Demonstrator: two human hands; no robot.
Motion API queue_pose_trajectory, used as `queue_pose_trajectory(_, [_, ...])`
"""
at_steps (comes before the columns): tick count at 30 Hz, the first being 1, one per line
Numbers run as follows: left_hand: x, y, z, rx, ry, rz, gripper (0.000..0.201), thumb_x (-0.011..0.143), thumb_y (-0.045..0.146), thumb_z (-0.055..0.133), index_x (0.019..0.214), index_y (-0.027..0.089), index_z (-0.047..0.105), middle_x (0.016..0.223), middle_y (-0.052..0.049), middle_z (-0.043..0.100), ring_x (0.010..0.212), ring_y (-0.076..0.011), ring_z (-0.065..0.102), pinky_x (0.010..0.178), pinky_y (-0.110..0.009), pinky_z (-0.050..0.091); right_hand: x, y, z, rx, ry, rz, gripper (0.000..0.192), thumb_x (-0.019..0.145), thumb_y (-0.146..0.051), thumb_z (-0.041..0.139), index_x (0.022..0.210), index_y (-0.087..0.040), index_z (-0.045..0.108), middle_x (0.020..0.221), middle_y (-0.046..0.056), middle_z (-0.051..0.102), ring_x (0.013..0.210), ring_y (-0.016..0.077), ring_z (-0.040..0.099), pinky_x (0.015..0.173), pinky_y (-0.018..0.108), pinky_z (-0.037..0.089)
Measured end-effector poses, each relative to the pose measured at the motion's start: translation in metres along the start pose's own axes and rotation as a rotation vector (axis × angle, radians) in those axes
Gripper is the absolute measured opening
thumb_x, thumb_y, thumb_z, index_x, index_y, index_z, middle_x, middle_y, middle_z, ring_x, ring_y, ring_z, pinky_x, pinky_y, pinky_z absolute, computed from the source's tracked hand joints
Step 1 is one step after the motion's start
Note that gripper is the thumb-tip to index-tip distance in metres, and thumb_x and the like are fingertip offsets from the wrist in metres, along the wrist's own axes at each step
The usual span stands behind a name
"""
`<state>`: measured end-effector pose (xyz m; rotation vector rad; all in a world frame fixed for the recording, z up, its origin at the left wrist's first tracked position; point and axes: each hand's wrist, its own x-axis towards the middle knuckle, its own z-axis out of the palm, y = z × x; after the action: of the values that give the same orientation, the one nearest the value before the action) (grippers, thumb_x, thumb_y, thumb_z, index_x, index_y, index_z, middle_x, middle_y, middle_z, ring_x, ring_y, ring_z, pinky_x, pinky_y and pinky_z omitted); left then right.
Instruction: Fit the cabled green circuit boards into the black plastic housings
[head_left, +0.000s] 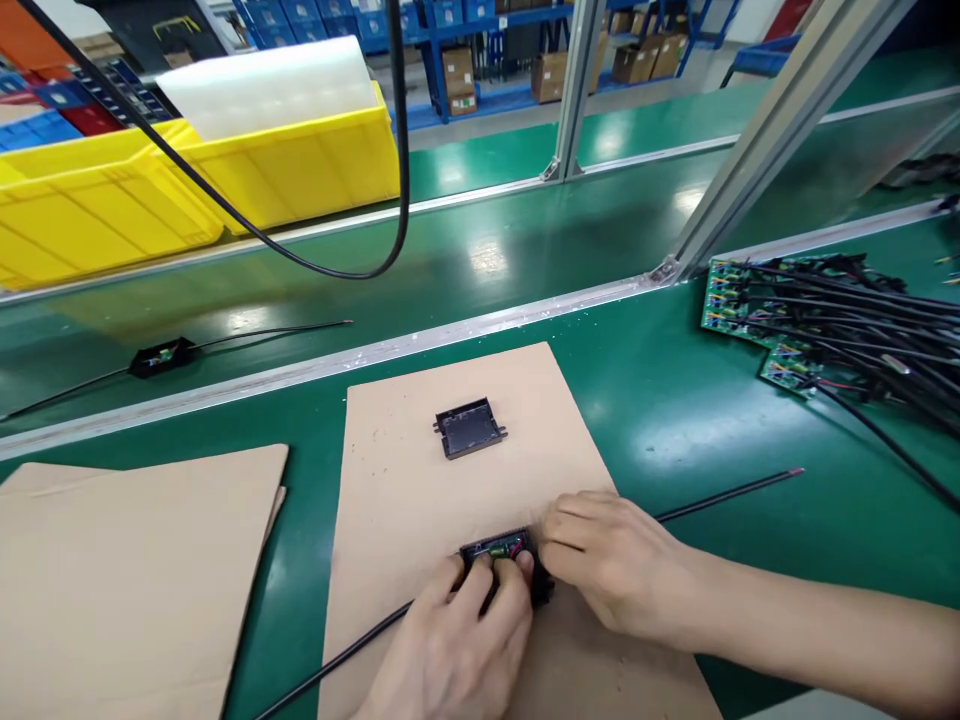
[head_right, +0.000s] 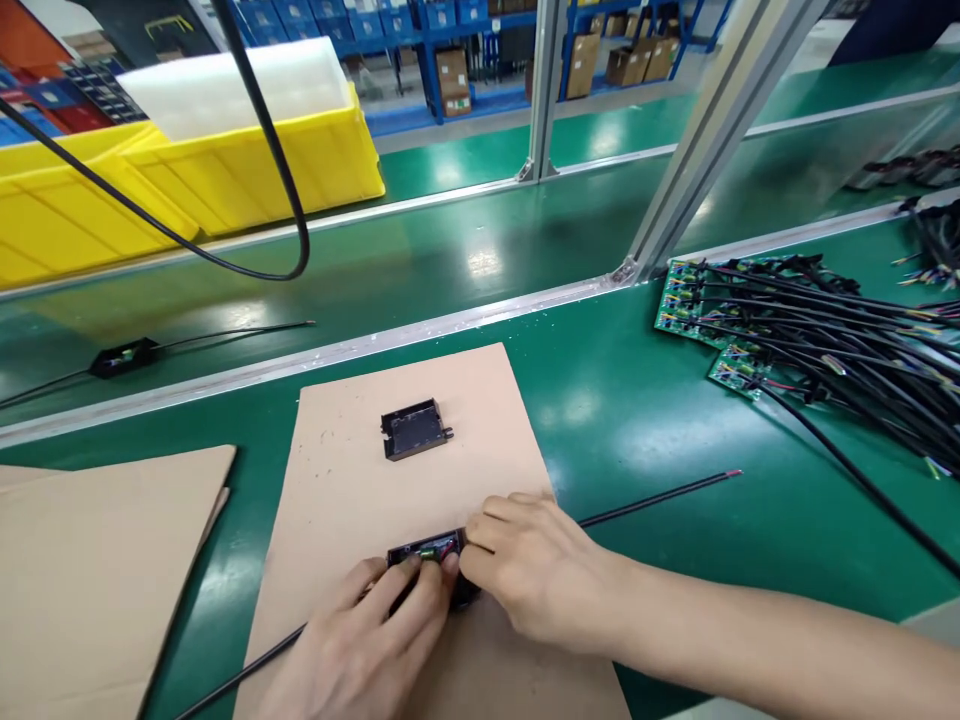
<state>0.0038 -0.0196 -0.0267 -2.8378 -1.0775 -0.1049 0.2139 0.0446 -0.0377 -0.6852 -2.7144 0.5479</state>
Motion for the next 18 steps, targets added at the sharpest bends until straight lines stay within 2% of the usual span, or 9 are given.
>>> queue_pose_trajectory(3, [0.006,0.000,-0.008,-0.065,-0.063,-0.025,0.037,0.083,0.011,0.042,0.115,0.008,0.061,0.092,-0.007,0.065,0.080,-0.0237,0.055,0.073,-0.039,0.045,0.000,0.005,0.000,0.022,0.022,-0.020,0.026,0.090,-0.005,0.037,0.073,-0.018,0.051,0.074,0.001,0.053,0.068,0.0174,0.040,0.058,0.034,0.027])
queue_pose_trajectory(5, [0.003,-0.002,-0.011,-0.157,-0.061,-0.076,0.040,0.081,0.014,0.047,0.118,0.010,0.059,0.093,-0.007,0.065,0.081,-0.0235,0.055,0.074,-0.039,0.045,-0.001,0.007,-0.003,0.042,-0.004,0.009,0.025,0.093,-0.009,0.038,0.075,-0.018,0.053,0.077,0.002,0.054,0.071,0.0174,0.042,0.062,0.032,0.031])
queue_pose_trajectory(7, [-0.007,-0.003,-0.008,-0.222,0.003,-0.163,0.047,0.080,0.015,0.050,0.126,0.012,0.054,0.103,-0.009,0.064,0.089,-0.0248,0.057,0.078,-0.038,0.046,-0.003,0.007,-0.005,0.042,-0.037,0.048,0.018,0.094,-0.014,0.043,0.083,-0.018,0.057,0.084,0.004,0.056,0.078,0.0188,0.046,0.069,0.032,0.035])
queue_pose_trajectory(10, [-0.025,-0.003,0.000,-0.232,0.115,-0.317,0.057,0.083,0.024,0.058,0.137,0.013,0.042,0.123,-0.016,0.058,0.107,-0.0311,0.056,0.087,-0.044,0.048,-0.008,0.001,-0.006,0.029,-0.073,0.063,0.015,0.094,-0.015,0.044,0.088,-0.016,0.058,0.089,0.006,0.056,0.084,0.0205,0.048,0.075,0.033,0.038])
queue_pose_trajectory(13, [-0.036,-0.010,-0.001,-0.267,0.151,-0.417,0.061,0.085,0.034,0.061,0.139,0.015,0.038,0.125,-0.018,0.057,0.109,-0.0316,0.058,0.087,-0.043,0.052,-0.003,0.000,-0.017,0.000,-0.091,0.030,0.017,0.096,-0.013,0.040,0.093,-0.017,0.057,0.089,0.005,0.058,0.078,0.0179,0.051,0.069,0.030,0.038])
queue_pose_trajectory(15, [-0.037,-0.031,-0.011,-0.294,0.145,-0.445,0.055,0.088,0.031,0.056,0.139,0.019,0.037,0.125,-0.015,0.057,0.108,-0.0288,0.060,0.085,-0.039,0.055,0.011,0.012,-0.039,-0.094,-0.083,-0.002,0.015,0.097,-0.016,0.043,0.096,-0.018,0.057,0.088,0.003,0.059,0.072,0.0165,0.052,0.061,0.029,0.034])
queue_pose_trajectory(16, [-0.035,-0.048,-0.019,-0.283,0.156,-0.466,0.052,0.090,0.030,0.052,0.139,0.020,0.037,0.126,-0.015,0.056,0.110,-0.0281,0.060,0.086,-0.039,0.055,0.022,0.023,-0.055,-0.169,-0.067,-0.006,0.013,0.096,-0.017,0.045,0.097,-0.019,0.058,0.088,0.003,0.060,0.069,0.0163,0.052,0.058,0.029,0.032])
queue_pose_trajectory(18, [-0.025,-0.095,-0.035,-0.204,0.181,-0.538,0.047,0.092,0.031,0.046,0.137,0.020,0.039,0.128,-0.014,0.055,0.112,-0.0283,0.059,0.089,-0.040,0.054,0.049,0.050,-0.093,-0.335,0.008,0.045,0.013,0.094,-0.017,0.048,0.097,-0.019,0.061,0.087,0.003,0.061,0.070,0.0170,0.052,0.058,0.029,0.030])
